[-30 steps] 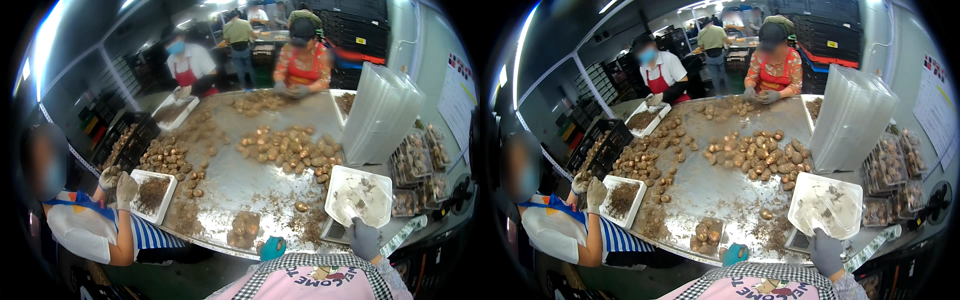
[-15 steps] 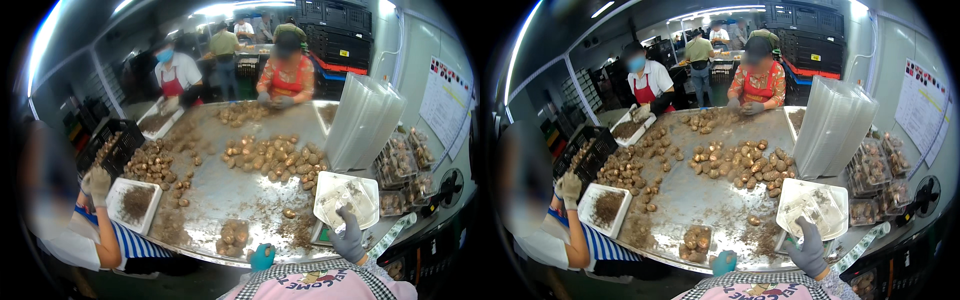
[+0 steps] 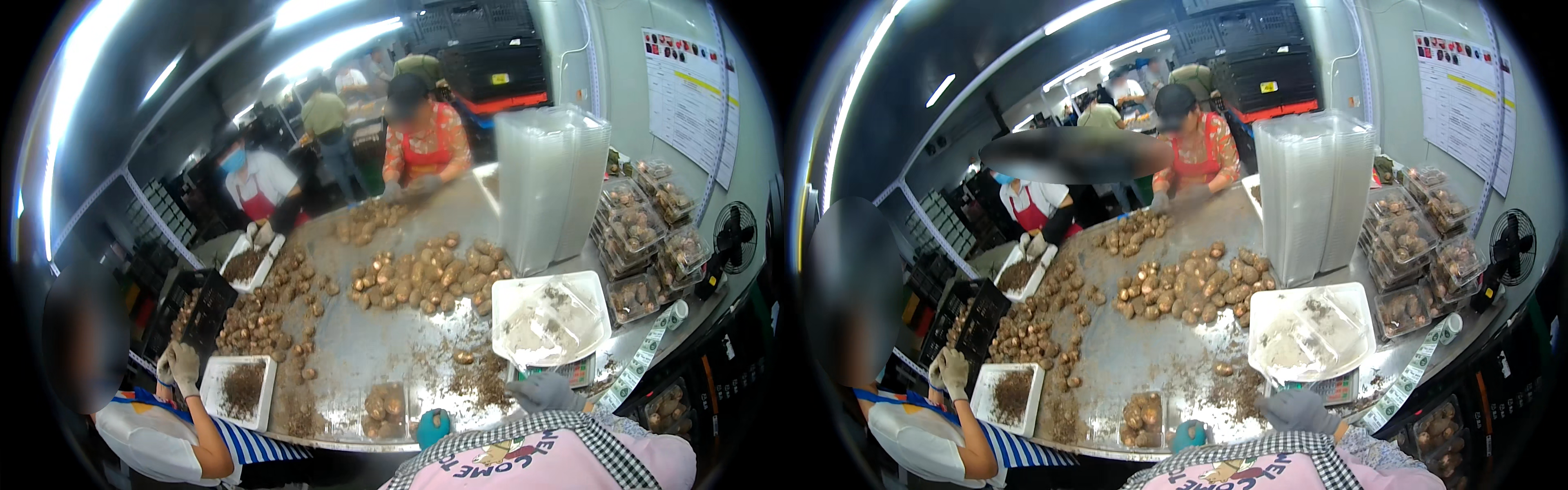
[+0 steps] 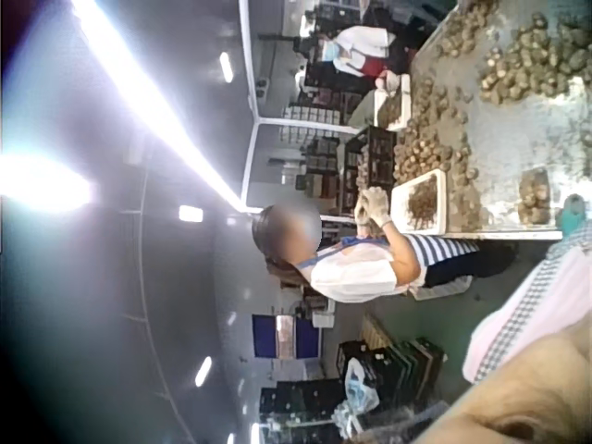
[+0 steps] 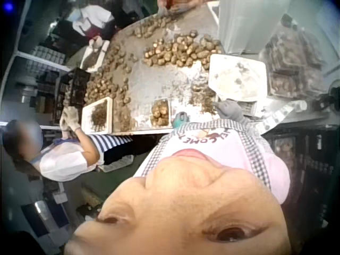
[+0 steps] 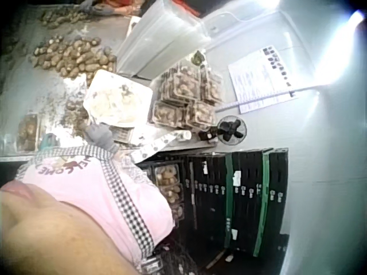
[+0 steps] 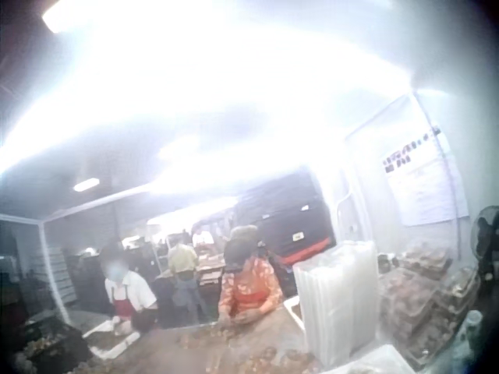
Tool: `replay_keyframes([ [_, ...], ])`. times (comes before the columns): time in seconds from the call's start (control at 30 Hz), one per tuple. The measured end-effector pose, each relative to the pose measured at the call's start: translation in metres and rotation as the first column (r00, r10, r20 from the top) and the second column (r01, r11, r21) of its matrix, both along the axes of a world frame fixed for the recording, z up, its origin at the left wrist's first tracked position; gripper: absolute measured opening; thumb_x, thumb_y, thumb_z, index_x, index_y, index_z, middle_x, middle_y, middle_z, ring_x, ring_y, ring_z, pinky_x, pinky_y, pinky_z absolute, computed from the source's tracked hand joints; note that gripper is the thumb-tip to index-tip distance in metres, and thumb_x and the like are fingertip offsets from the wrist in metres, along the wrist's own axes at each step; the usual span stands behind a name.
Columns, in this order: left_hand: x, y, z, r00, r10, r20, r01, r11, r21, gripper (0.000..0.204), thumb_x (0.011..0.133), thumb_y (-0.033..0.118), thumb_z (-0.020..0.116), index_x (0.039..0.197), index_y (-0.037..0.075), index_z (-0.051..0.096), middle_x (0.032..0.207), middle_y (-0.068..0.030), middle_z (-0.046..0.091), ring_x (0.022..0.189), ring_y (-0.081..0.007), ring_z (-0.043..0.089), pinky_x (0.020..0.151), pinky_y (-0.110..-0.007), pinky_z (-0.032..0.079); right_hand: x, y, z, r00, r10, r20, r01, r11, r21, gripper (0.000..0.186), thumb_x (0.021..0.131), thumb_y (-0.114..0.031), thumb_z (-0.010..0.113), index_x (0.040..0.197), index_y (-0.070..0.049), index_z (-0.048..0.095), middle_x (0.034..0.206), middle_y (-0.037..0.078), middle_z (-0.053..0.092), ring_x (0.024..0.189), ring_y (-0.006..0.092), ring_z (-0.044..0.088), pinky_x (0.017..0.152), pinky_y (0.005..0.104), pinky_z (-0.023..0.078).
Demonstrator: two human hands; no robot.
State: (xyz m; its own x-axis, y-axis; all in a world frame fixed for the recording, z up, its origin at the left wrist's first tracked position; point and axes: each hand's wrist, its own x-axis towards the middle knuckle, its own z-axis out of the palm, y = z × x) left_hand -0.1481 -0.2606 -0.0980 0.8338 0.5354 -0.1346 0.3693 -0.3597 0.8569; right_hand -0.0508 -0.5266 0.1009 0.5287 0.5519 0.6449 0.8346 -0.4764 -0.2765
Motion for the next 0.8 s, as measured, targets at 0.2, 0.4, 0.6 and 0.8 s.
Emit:
replay_keyframes([
  [0.2,0.015,-0.004,0.006,0.999,0.029,0.037,-0.022,0.986,-0.164,0.030,0.089,0.032,0.066,0.103,0.006,0.067,0.093,-0.0124,0.067,0.084,-0.0247,0.065,0.076,-0.037,0.051,0.017,-0.002,0.035,0.998,0.025,-0.064,-0.012,0.980,0.196,0.021,0.077,-0.013,0.070,0.097,-0.010,0.067,0.066,0.004,0.061,0.056,0.0225,0.060,0.050,0.0326,0.046],
  [0.4,0.026,-0.008,0.008,0.999,0.025,0.030,-0.018,0.977,-0.212,0.029,0.090,0.031,0.064,0.102,0.005,0.066,0.089,-0.0122,0.067,0.079,-0.0228,0.064,0.071,-0.036,0.051,0.010,-0.009,0.047,0.999,0.003,-0.032,0.003,0.979,0.204,0.026,0.074,-0.014,0.071,0.100,-0.010,0.066,0.088,0.006,0.066,0.081,0.0255,0.065,0.071,0.0371,0.050],
  [0.6,0.012,-0.004,0.013,1.000,0.031,0.001,-0.030,0.972,-0.234,0.027,0.091,0.029,0.063,0.102,0.004,0.064,0.085,-0.0119,0.066,0.074,-0.0208,0.063,0.066,-0.035,0.051,0.002,-0.018,0.058,0.995,-0.098,-0.001,0.096,0.972,0.216,0.031,0.073,-0.012,0.070,0.103,-0.010,0.063,0.096,0.008,0.064,0.088,0.0285,0.062,0.079,0.0379,0.049],
  [0.8,0.006,-0.004,0.020,1.000,0.019,-0.021,-0.023,0.976,-0.218,0.026,0.092,0.027,0.061,0.101,0.003,0.063,0.082,-0.0117,0.066,0.069,-0.0189,0.063,0.061,-0.034,0.051,0.004,-0.027,0.052,0.988,-0.150,-0.023,0.151,0.965,0.216,0.031,0.072,-0.004,0.069,0.102,-0.006,0.062,0.093,0.009,0.065,0.083,0.0297,0.062,0.075,0.0401,0.051],
])
